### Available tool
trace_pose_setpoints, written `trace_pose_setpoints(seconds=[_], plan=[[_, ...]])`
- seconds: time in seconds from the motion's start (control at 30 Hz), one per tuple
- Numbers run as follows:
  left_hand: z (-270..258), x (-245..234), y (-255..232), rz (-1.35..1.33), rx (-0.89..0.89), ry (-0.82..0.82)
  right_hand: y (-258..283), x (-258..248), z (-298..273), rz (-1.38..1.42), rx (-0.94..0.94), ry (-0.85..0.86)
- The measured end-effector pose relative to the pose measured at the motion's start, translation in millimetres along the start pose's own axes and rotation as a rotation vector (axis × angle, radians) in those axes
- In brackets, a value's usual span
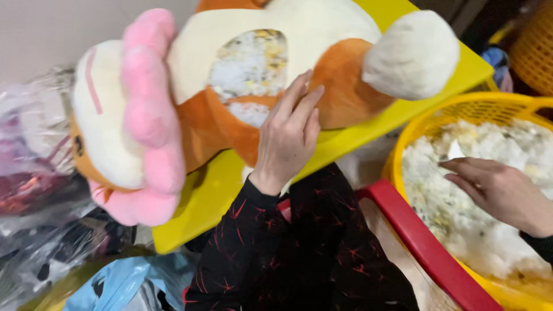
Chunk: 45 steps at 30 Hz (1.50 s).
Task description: The person repeatedly scoops white stuffing from a yellow basket and inserts it into an opening in the torso of a large plush toy on a yellow table. The person uses both hands to push and distribute the stuffing inside the toy throughout the clip.
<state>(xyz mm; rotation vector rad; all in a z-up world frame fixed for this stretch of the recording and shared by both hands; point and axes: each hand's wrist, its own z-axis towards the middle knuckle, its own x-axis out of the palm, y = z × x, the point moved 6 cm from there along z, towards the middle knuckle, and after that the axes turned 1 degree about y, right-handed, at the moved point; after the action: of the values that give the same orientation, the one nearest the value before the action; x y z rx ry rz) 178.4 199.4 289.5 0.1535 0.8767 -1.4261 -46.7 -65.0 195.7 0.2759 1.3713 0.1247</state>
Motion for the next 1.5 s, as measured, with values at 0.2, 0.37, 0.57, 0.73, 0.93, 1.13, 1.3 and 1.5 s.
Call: trace_pose_setpoints(seconds=[0.2, 0.37, 0.57, 0.73, 0.93, 1.13, 1.3, 1.5], plan=[[-27, 133, -79, -0.471, 0.013, 0.221, -107, 53, -144, -0.050, 0.552, 0.122], [-61, 236, -118, -0.548, 0.053, 0.556, -140, 119, -173, 0.002, 0.664, 0.294], [-84, 296, -128, -0.468, 0.077, 0.771, -165, 194, -202, 0.036, 0.858, 0.628], [-94, 312, -129, -0.456, 0.042, 0.866, -167, 294, -236, 0.093, 0.679, 0.650], [-91, 307, -123, -0.508, -0.034, 0.884, -202, 317, -253, 0.350, 0.834, 0.609], [-90, 296, -118, -0.538, -0.016, 0.796, -220, 294, -256, 0.259, 0.751, 0.648], [-90, 286, -117, -0.548, -0.015, 0.779, -201, 371, -254, -0.097, 0.416, 1.121], [-84, 265, -101, -0.547, -0.051, 0.727, -234, 279, -225, 0.067, 0.364, 0.439]])
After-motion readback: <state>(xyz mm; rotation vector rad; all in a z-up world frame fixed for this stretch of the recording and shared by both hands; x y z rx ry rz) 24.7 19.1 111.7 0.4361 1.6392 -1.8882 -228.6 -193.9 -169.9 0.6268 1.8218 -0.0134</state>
